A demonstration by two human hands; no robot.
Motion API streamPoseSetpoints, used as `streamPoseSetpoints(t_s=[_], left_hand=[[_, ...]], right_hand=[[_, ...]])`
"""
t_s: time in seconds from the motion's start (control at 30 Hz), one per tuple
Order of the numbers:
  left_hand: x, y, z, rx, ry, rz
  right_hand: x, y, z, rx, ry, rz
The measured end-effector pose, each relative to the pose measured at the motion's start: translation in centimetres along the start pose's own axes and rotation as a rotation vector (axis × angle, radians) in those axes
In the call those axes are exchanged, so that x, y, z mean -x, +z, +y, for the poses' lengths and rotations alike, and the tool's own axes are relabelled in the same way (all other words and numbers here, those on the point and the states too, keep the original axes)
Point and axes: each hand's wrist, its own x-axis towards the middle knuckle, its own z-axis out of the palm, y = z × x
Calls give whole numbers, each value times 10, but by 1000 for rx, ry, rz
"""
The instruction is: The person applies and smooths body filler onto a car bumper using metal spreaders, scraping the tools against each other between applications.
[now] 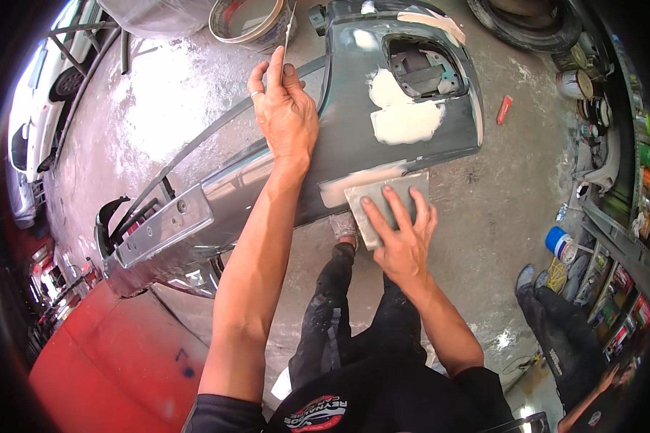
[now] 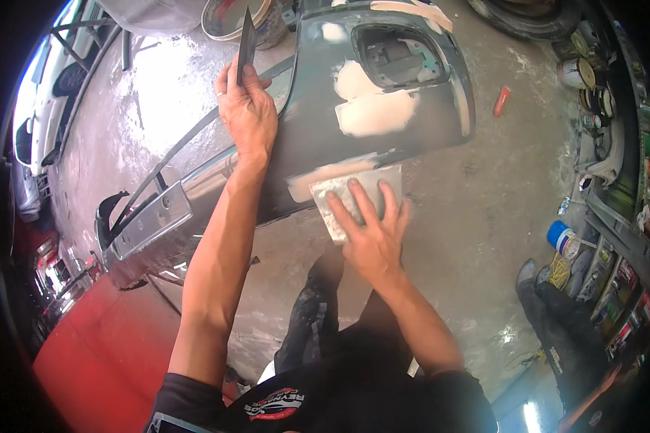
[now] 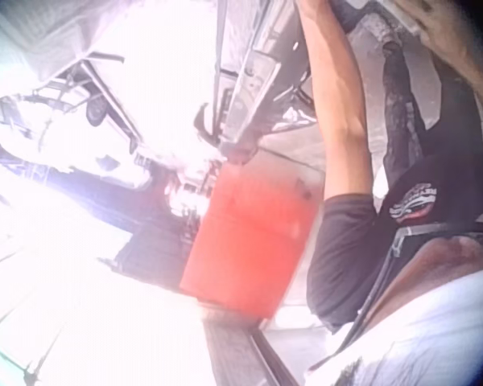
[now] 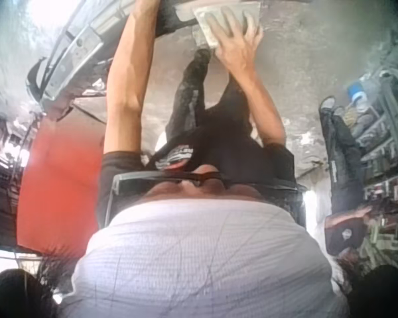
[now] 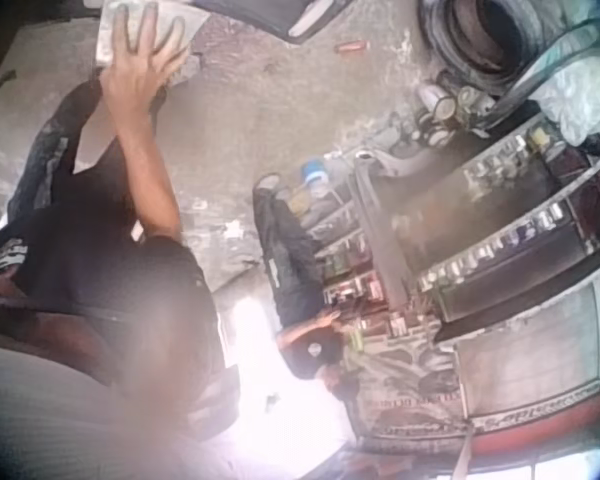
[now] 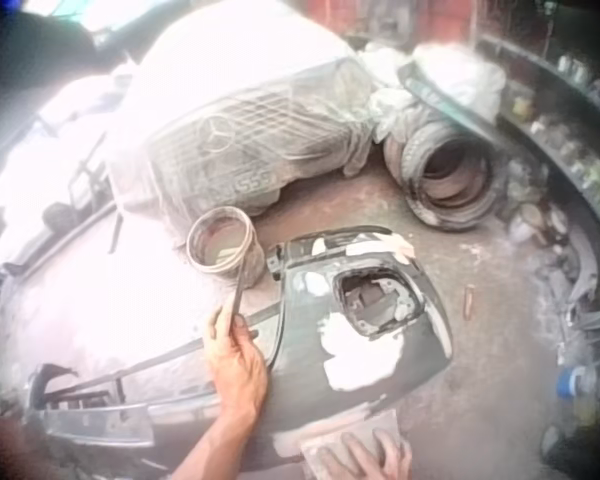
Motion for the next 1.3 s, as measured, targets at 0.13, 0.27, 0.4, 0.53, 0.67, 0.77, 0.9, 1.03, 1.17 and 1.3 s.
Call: streamPoseSetpoints(t_s=[0.13,0.27,0.4,0.53,0.67,0.77,0.9,1.03,1.17,1.3], left_hand=[[0,-1,1,39,-41,-17],[-1,-1,1,-11,32,14],[-1,-1,-1,34,-18,-4],[-1,0,-5,91,4,-2],[1,1,2,73,-22,-18],[1,1,5,-21,39,5],[2,1,10,20,-7,-8],[-1,-2,4,51,-26,-1],[-1,-1,3,19,10,24],[0,-1,5,5,54,22]], right_hand=[[-20,-3,5,-2,-37,-21],[-27,2,3,-12,-50,-52],[-25,10,4,24,-40,-44],[-17,22,7,-4,-44,-23],[13,51,23,-5,-68,10],[27,69,29,-12,-85,72],[39,66,29,21,-78,51],[39,26,7,-89,44,-61],[18,11,-3,-50,72,49],[-8,0,-11,-17,-27,18]])
